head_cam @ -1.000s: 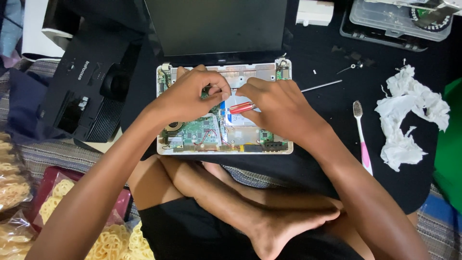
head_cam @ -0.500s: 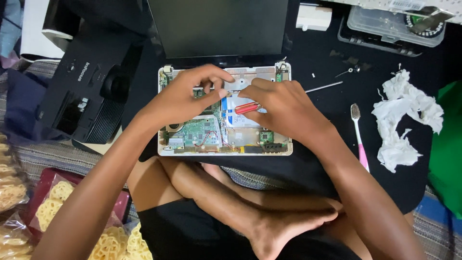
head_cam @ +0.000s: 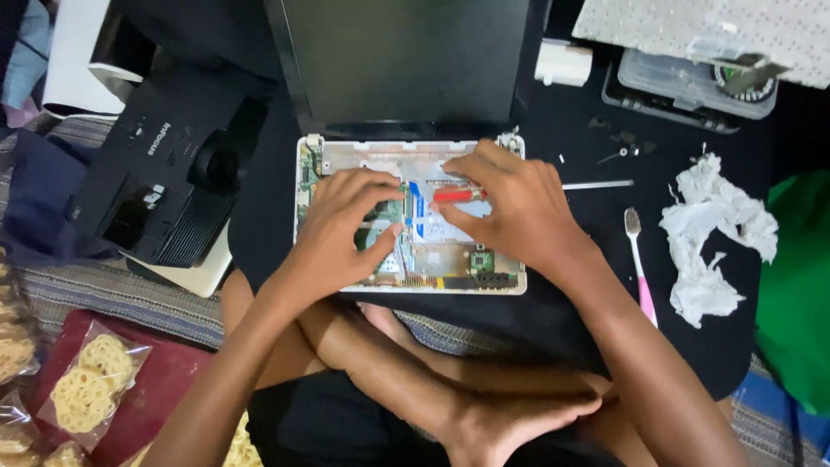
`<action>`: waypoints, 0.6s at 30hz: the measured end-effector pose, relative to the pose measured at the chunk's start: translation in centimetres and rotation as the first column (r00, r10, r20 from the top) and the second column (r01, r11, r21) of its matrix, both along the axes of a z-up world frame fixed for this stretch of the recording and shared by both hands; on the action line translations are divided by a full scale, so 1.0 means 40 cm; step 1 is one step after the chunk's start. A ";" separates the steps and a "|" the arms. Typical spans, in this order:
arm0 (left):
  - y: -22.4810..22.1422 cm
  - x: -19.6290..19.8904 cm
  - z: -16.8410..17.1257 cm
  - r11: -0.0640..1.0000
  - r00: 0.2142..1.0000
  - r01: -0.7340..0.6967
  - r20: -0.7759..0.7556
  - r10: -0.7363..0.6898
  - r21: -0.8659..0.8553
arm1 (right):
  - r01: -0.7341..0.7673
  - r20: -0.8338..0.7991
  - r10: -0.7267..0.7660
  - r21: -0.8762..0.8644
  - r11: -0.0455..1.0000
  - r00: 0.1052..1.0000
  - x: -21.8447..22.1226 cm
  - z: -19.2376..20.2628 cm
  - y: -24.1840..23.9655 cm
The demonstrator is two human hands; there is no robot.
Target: Disassembling and repairing a laptop by removing screws and disconnecting internal components.
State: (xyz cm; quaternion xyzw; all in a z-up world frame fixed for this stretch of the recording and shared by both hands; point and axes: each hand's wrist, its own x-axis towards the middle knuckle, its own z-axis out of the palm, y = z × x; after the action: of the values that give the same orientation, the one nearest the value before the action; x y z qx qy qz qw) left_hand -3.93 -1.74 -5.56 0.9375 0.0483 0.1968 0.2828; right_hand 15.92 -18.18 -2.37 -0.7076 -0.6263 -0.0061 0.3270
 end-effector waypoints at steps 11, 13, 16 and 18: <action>-0.011 0.018 -0.016 0.996 0.997 -0.059 0.040 0.062 -0.065 | -0.064 -0.067 0.052 -0.195 0.979 0.996 -0.009 0.001 0.006; -0.013 0.027 -0.014 0.996 0.997 -0.075 0.028 0.077 -0.058 | -0.053 -0.073 0.038 -0.218 0.974 0.997 0.000 0.010 0.007; -0.019 0.029 -0.013 0.993 0.995 -0.094 0.011 0.095 -0.071 | -0.049 -0.090 0.031 -0.214 0.976 0.996 0.001 0.011 0.005; -0.024 0.035 -0.014 0.993 0.994 -0.102 0.019 0.104 -0.062 | -0.046 -0.093 0.026 -0.214 0.976 0.995 0.002 0.011 0.002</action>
State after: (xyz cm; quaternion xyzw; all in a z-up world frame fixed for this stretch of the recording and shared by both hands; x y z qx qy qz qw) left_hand -2.53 -2.71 -6.12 0.9225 0.0996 0.2198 0.3014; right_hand 16.00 -18.09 -1.93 -0.7270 -0.6207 0.0997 0.2761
